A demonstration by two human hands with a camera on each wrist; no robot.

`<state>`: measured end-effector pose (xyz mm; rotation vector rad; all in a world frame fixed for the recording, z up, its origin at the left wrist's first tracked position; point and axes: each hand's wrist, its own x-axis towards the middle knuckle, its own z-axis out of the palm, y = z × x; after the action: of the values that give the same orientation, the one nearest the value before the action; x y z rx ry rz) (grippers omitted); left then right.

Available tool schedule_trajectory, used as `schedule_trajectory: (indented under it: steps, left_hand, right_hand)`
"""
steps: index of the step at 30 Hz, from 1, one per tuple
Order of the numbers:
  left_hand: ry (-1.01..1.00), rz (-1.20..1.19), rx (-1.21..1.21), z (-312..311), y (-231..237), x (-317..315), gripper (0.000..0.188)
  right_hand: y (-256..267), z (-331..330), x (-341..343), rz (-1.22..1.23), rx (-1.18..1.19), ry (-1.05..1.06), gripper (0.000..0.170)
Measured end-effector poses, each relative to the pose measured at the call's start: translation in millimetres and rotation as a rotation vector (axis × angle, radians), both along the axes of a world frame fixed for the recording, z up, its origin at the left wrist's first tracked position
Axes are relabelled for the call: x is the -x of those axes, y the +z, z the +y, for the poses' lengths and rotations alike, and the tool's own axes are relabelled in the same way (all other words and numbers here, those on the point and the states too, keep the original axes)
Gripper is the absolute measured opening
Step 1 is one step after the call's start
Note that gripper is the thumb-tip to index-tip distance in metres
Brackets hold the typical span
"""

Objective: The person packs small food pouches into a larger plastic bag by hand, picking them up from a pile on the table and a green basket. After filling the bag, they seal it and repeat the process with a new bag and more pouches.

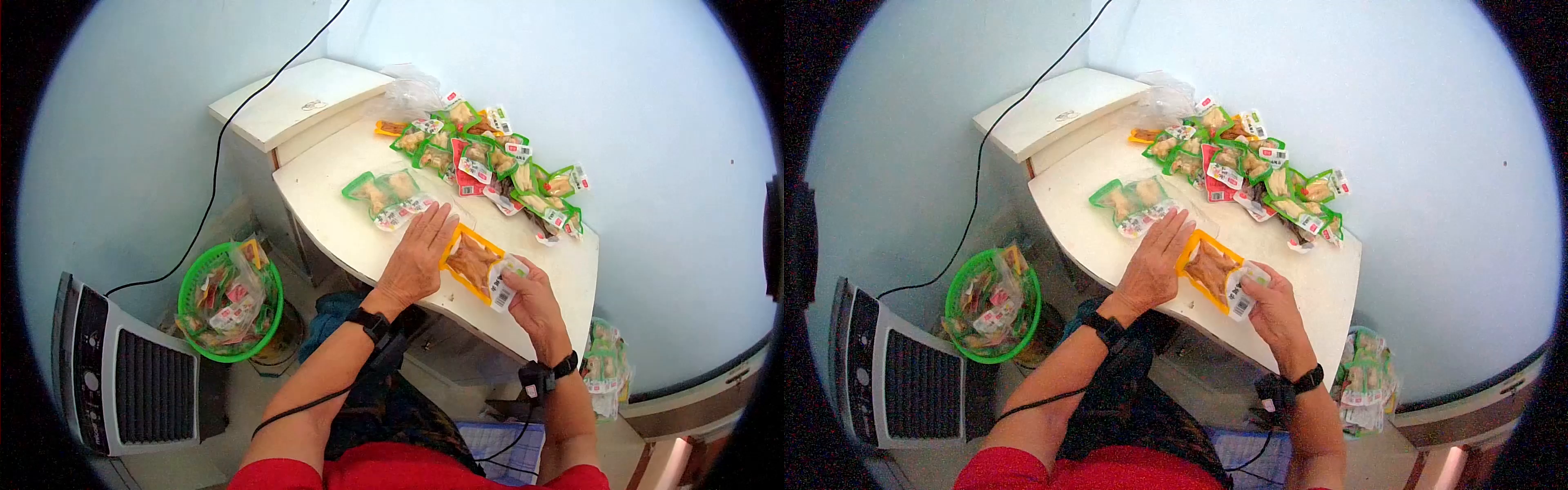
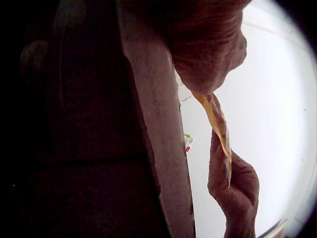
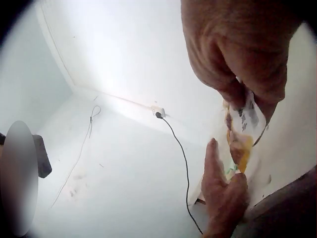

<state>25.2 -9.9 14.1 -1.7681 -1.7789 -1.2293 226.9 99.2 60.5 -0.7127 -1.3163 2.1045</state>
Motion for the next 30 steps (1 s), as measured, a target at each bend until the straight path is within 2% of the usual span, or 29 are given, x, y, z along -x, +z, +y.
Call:
schedule_trajectory:
  steps: [8,21,30]
  left_hand:
    - [-0.01,-0.004,-0.01,-1,2,0,0.064]
    - [-0.021,0.001,-0.003,-2,6,-1,0.063]
    - [-0.033,-0.022,-0.026,0,1,1,0.063]
  right_hand:
    - [-8,15,20,0.084,0.074,-0.015,0.029]
    - [-22,-4,96,0.262,0.314,0.12,0.031]
    - [-61,20,144,0.568,0.398,0.412,0.026]
